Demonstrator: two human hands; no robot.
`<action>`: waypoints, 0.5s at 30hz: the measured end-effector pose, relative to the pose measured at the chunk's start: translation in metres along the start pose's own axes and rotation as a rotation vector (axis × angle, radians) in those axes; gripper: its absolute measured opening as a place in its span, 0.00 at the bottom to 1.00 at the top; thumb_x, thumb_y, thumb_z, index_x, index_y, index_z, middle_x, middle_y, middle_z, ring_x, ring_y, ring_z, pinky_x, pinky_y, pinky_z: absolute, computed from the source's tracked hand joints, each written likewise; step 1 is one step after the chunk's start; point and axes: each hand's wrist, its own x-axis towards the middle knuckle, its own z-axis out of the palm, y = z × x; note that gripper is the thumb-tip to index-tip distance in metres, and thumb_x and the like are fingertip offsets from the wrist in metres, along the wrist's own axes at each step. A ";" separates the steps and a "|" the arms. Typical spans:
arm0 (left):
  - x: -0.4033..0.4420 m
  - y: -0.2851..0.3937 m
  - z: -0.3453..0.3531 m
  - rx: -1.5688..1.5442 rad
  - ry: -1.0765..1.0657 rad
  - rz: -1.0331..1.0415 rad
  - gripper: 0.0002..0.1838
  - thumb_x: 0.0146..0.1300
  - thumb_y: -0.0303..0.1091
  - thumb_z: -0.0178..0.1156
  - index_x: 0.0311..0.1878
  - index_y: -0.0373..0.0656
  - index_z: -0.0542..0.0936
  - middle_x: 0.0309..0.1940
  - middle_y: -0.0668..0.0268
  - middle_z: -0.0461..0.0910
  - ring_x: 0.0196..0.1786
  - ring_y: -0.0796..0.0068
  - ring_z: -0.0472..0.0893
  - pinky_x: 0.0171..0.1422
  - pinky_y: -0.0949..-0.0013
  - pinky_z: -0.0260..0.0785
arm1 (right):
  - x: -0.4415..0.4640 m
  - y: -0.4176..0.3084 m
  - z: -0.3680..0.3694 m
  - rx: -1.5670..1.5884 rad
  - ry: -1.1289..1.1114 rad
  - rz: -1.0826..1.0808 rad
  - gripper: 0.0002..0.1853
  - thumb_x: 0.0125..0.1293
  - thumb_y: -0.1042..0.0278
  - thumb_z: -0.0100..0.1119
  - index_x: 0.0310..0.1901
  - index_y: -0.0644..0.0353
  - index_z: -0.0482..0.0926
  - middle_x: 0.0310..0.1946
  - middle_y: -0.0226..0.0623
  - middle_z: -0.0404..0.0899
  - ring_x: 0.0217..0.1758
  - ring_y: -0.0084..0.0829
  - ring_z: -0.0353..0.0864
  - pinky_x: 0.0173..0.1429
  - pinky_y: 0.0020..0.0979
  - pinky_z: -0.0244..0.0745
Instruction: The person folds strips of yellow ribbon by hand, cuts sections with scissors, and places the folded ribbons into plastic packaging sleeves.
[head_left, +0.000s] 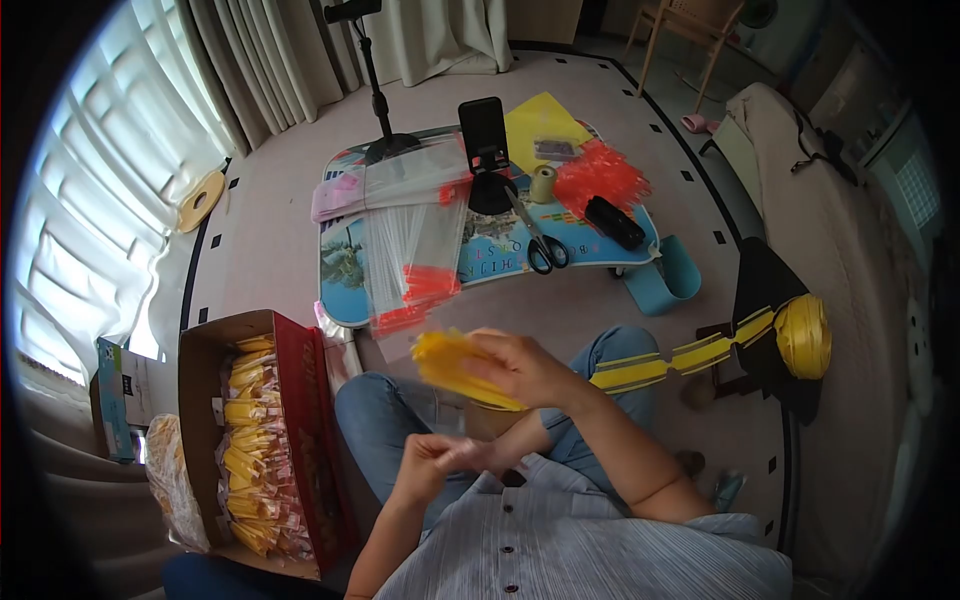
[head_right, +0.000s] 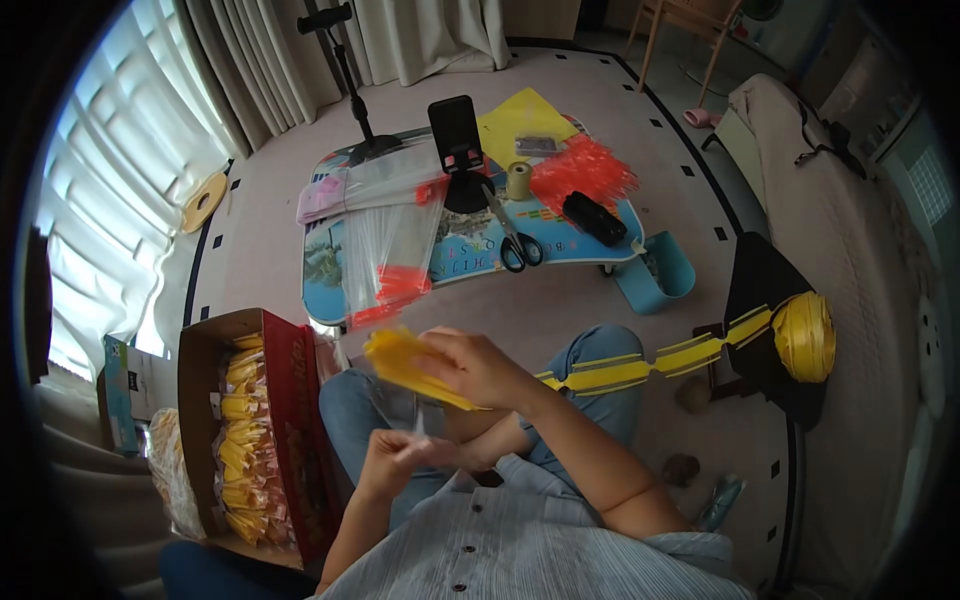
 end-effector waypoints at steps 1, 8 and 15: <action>0.001 -0.002 -0.006 -0.007 0.072 0.060 0.13 0.62 0.33 0.58 0.34 0.30 0.81 0.36 0.55 0.82 0.36 0.67 0.83 0.46 0.66 0.76 | -0.007 -0.003 -0.005 0.020 0.037 0.023 0.13 0.67 0.61 0.53 0.41 0.64 0.75 0.30 0.33 0.75 0.30 0.20 0.72 0.35 0.25 0.67; 0.006 0.021 -0.003 -0.396 0.460 0.299 0.12 0.65 0.35 0.56 0.42 0.34 0.79 0.41 0.55 0.81 0.36 0.64 0.84 0.38 0.69 0.80 | -0.050 -0.013 0.000 0.101 -0.160 0.186 0.15 0.68 0.59 0.51 0.43 0.64 0.75 0.26 0.39 0.74 0.27 0.22 0.74 0.33 0.27 0.67; 0.001 0.025 0.006 -0.420 0.370 0.425 0.14 0.66 0.36 0.54 0.47 0.34 0.78 0.41 0.53 0.81 0.39 0.62 0.84 0.40 0.65 0.80 | -0.045 -0.013 0.002 -0.098 -0.181 0.215 0.16 0.68 0.55 0.49 0.42 0.62 0.75 0.26 0.43 0.76 0.28 0.36 0.78 0.34 0.33 0.70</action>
